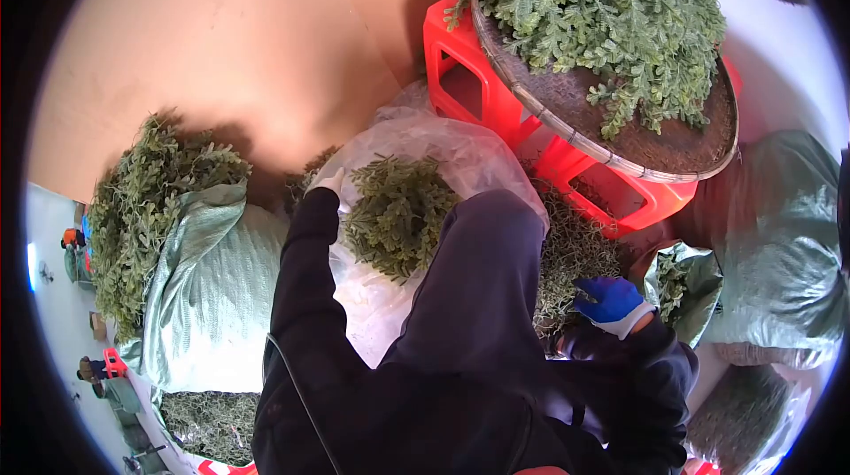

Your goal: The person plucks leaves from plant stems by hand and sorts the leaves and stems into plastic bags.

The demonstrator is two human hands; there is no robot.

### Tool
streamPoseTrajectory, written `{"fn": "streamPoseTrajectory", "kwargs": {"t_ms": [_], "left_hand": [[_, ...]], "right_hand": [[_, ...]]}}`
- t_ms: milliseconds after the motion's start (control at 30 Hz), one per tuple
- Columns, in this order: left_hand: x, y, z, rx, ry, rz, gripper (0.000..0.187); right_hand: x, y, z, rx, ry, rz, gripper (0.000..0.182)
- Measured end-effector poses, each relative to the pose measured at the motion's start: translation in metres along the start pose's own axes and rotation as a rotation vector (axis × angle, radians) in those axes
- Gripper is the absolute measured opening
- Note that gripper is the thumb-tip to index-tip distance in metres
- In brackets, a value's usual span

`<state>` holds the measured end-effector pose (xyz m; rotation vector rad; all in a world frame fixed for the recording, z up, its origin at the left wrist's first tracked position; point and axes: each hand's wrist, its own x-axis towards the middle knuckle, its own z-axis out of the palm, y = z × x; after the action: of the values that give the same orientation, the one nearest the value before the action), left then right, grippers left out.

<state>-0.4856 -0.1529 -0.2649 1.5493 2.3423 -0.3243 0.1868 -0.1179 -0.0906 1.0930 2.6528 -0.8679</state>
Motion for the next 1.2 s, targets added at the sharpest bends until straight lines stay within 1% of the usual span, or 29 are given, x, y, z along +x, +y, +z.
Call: {"fn": "streamPoseTrajectory", "kwargs": {"t_ms": [33, 100, 133, 167, 233, 333, 367, 433, 533, 567, 600, 633, 667, 700, 733, 767, 800, 833, 867, 900, 933, 967, 1000, 1033, 1067, 1100, 1133, 1167, 1200], "left_hand": [[-0.002, 0.001, 0.001, 0.029, -0.088, -0.094, 0.048], [0.018, -0.018, 0.027, -0.13, 0.059, -0.208, 0.042], [-0.035, 0.046, -0.047, -0.054, 0.119, -0.27, 0.035], [-0.026, 0.038, -0.055, -0.039, 0.202, -0.366, 0.032], [-0.019, 0.02, -0.072, -0.24, 0.503, -0.44, 0.029], [-0.015, 0.007, -0.114, -0.26, 0.749, -0.535, 0.023], [0.003, -0.027, -0.109, -0.32, 0.75, -0.477, 0.021], [-0.006, -0.027, -0.129, -0.268, 0.823, -0.468, 0.022], [0.003, -0.051, -0.134, -0.484, 1.211, -0.52, 0.017], [0.009, -0.063, -0.129, -0.803, 1.348, -0.493, 0.015], [0.015, -0.075, -0.123, -1.113, 1.519, -0.437, 0.013], [-0.005, -0.05, -0.136, -1.237, 1.741, -0.399, 0.015], [0.024, -0.107, -0.099, -0.969, 1.695, -0.605, 0.012], [0.005, -0.091, -0.101, -0.783, 1.271, -0.761, 0.025], [0.003, -0.08, -0.086, -0.5, 1.09, -0.785, 0.035], [-0.002, -0.064, -0.084, -0.339, 0.924, -0.824, 0.041], [-0.013, -0.034, -0.09, -0.211, 0.843, -0.815, 0.047], [-0.029, 0.0, -0.097, -0.092, 0.852, -0.736, 0.053], [-0.049, 0.035, -0.102, -0.01, 0.923, -0.578, 0.059], [-0.071, 0.074, -0.107, -0.004, 0.997, -0.35, 0.066], [-0.102, 0.126, -0.132, -0.331, 0.739, -0.176, 0.055], [-0.113, 0.15, -0.121, -0.254, 0.822, 0.299, 0.037], [-0.132, 0.18, -0.11, -0.461, 0.501, 0.441, 0.027], [-0.141, 0.194, -0.094, -0.393, 0.218, 0.6, 0.03], [-0.145, 0.208, -0.072, -0.238, -0.179, 0.643, 0.028], [-0.151, 0.219, -0.041, -0.116, -0.414, 0.566, 0.032], [-0.163, 0.221, -0.005, 0.06, -0.374, 0.453, 0.039], [-0.189, 0.227, 0.003, 0.138, -0.206, 0.318, 0.044], [-0.199, 0.221, 0.042, 0.067, -0.139, 0.169, 0.041]], "right_hand": [[0.0, -0.001, 0.0, 0.011, 0.008, -0.009, 0.043], [-0.003, 0.003, 0.0, -0.001, 0.015, -0.028, 0.042], [-0.004, 0.005, 0.002, -0.018, 0.009, -0.042, 0.042], [-0.005, 0.006, 0.003, -0.031, 0.004, -0.059, 0.042], [-0.005, 0.004, -0.002, -0.017, 0.014, -0.041, 0.042], [-0.007, 0.002, -0.004, 0.002, 0.038, -0.077, 0.041], [-0.008, 0.004, -0.007, 0.001, 0.052, -0.095, 0.041], [-0.009, 0.004, -0.009, -0.021, 0.049, -0.077, 0.04], [-0.009, 0.0, -0.008, -0.068, 0.08, -0.12, 0.036], [-0.011, 0.001, -0.008, -0.09, 0.089, -0.143, 0.035], [-0.014, 0.005, -0.008, -0.154, 0.118, -0.261, 0.034], [-0.015, 0.013, -0.006, -0.216, 0.151, -0.384, 0.033], [-0.014, 0.015, -0.005, -0.277, 0.192, -0.508, 0.033], [-0.013, 0.015, -0.006, -0.251, 0.187, -0.482, 0.032], [-0.014, 0.013, -0.006, -0.223, 0.182, -0.457, 0.032], [-0.015, 0.011, -0.006, -0.193, 0.18, -0.429, 0.032], [-0.018, 0.0, -0.014, -0.129, 0.109, -0.257, 0.033], [-0.019, -0.001, -0.014, -0.137, 0.108, -0.264, 0.031], [-0.02, -0.002, -0.015, -0.146, 0.106, -0.269, 0.03], [-0.02, -0.001, -0.015, -0.157, 0.103, -0.274, 0.029], [-0.02, 0.002, -0.012, -0.145, 0.099, -0.239, 0.03], [-0.02, 0.005, -0.005, -0.132, 0.093, -0.205, 0.031], [-0.021, 0.006, 0.0, -0.118, 0.087, -0.173, 0.032], [-0.022, 0.005, 0.001, -0.109, 0.097, -0.167, 0.033], [-0.023, 0.003, 0.0, -0.102, 0.108, -0.16, 0.035], [-0.024, 0.002, -0.002, -0.094, 0.119, -0.154, 0.037], [-0.026, 0.001, -0.004, -0.13, 0.107, -0.173, 0.037], [-0.029, -0.001, -0.006, -0.162, 0.096, -0.192, 0.037], [-0.031, -0.002, -0.008, -0.195, 0.085, -0.21, 0.037]]}}
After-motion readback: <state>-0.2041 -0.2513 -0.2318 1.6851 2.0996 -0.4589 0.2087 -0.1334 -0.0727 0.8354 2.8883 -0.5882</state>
